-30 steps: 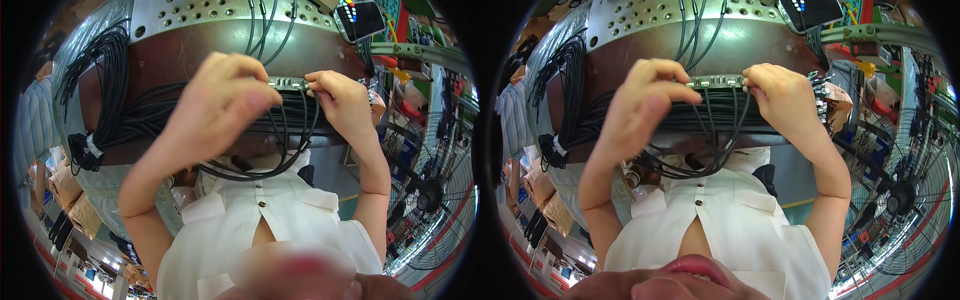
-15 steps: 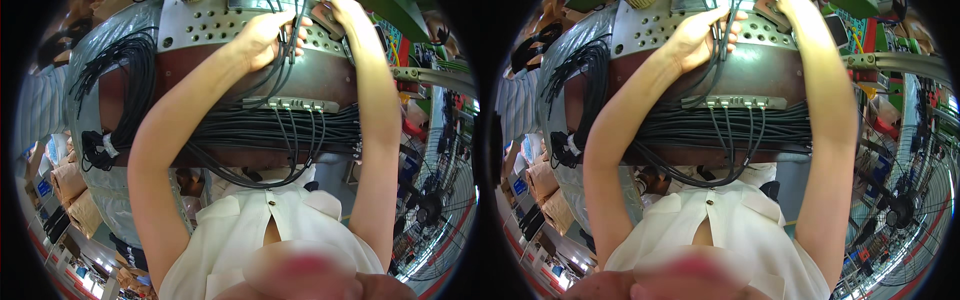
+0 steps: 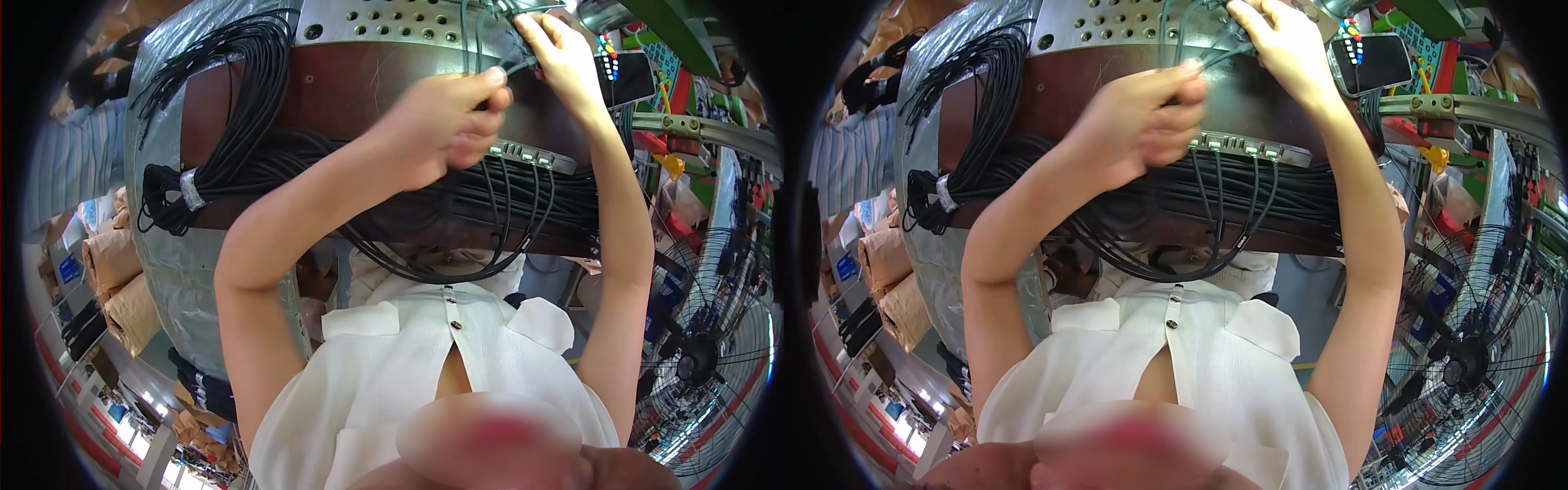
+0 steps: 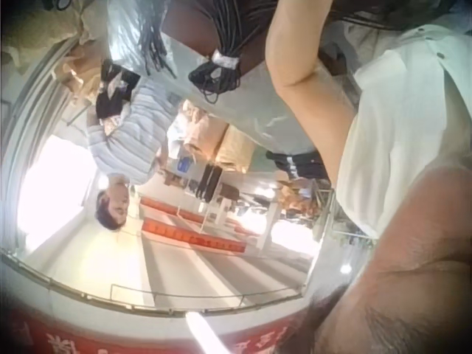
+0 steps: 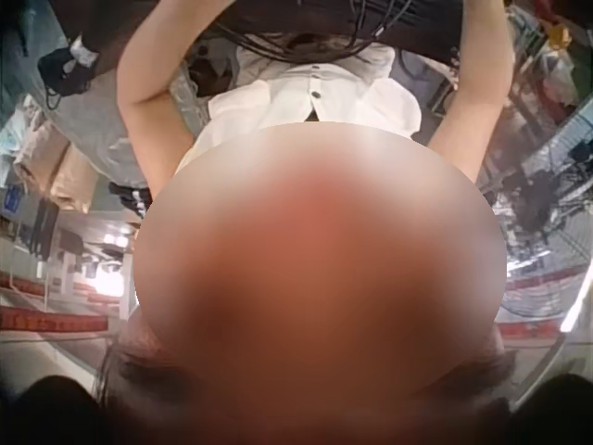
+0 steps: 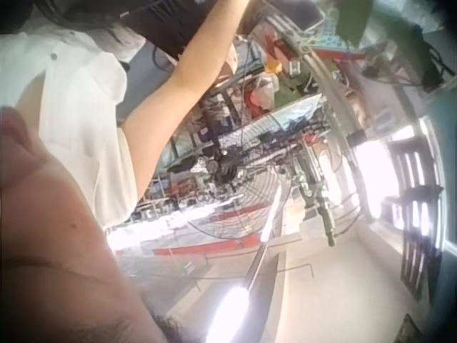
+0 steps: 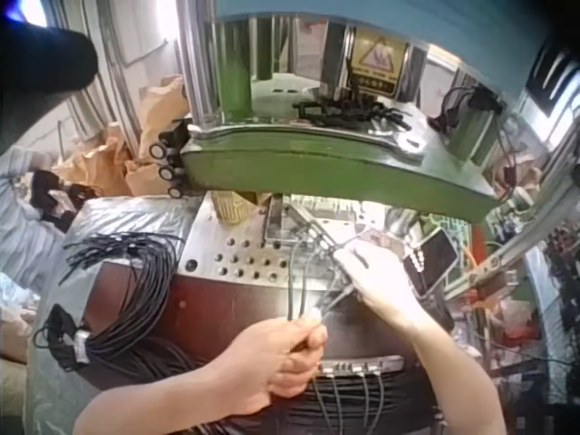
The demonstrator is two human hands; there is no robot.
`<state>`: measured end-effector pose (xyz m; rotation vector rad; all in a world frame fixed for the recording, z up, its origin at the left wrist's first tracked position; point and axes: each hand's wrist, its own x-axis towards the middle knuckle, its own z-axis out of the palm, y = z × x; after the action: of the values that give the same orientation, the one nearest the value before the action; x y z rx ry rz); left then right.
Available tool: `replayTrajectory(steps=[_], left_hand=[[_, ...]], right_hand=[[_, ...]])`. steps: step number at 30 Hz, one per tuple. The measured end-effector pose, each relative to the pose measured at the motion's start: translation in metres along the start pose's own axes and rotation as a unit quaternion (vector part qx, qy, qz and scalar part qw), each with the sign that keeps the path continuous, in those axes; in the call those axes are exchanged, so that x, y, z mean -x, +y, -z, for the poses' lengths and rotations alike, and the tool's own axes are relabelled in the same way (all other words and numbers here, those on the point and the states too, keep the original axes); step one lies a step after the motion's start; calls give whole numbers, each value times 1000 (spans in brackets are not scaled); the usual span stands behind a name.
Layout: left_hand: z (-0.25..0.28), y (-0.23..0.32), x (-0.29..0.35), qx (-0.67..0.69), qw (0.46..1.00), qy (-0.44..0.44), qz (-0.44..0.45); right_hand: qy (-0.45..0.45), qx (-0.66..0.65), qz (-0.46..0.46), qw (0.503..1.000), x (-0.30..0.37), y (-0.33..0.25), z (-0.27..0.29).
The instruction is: Assembling or testing electronic cables by plugging them from a bundle into a testing fixture and trimming them with wire cutters.
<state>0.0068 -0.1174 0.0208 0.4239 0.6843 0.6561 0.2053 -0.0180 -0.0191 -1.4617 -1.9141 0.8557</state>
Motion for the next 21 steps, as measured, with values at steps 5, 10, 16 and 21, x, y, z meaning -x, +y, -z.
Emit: replayTrajectory(steps=[5,10,16,21], left_hand=[[105,100,131,-5,920,25,-391],[290,201,226,-253,697,600,-301],[174,112,139,-519,688,436,-258],[24,-31,37,-438,898,-32,18]], right_hand=[[-29,144,168,975,29,22,21],[92,314,282,902,59,-5,10],[-48,133,191,971,126,-14,-2],[-57,37,145,987,111,-18,1]])
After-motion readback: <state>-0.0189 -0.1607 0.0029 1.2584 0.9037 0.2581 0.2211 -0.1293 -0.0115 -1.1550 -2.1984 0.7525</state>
